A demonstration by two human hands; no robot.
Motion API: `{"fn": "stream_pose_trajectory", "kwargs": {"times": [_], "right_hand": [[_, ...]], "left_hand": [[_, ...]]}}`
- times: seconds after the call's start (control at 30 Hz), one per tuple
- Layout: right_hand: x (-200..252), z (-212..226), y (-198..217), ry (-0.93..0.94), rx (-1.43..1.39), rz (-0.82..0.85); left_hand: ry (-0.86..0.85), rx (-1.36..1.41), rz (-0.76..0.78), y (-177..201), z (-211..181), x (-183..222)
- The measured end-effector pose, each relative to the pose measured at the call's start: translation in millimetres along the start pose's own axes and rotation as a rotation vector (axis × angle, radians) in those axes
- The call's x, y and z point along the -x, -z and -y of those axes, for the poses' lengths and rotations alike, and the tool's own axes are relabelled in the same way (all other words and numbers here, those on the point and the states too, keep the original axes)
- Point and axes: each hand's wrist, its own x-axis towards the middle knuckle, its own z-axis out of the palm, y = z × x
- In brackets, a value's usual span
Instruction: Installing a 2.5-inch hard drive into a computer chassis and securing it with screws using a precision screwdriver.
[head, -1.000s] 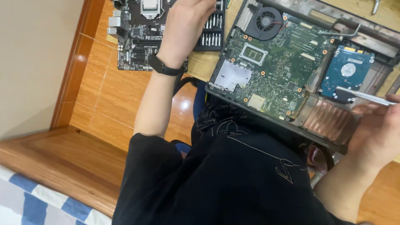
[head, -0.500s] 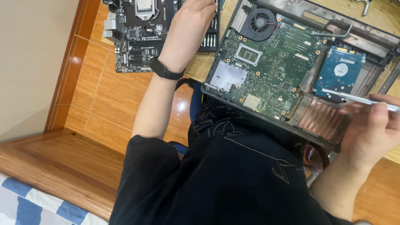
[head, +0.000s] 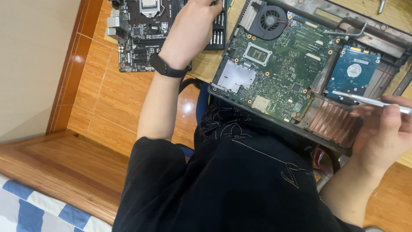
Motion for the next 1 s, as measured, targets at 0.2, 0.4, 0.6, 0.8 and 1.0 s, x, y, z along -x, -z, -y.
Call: {"fn": "stream_pose_trajectory", "kwargs": {"times": [0.2,0.4,0.6,0.8,1.0], "right_hand": [[-2.5,2.4,-4.7,0.003,0.007,-0.007],[-2.5,5.1,-7.9,0.002,0.021,-0.021],[-0.4,2.5,-2.1,-0.009,0.036,0.005],[-2.5,1.1,-0.7,-0.006,0.017,0.006],[-2.1,1.1,1.1,0.001,0.024,0.012]], "left_hand": [[0.016,-0.069,-0.025,4.3,0.9,2.3],[0.033,0.135,0.088,42.1,-9.9,11.4],[-0.055,-0.041,0.151,41.8,-15.5,21.7],[-0.042,-0.313,0.191,28.3,-23.7,19.9],[0.025,-0.078,0.171,38.0,-33.7,20.7]]}}
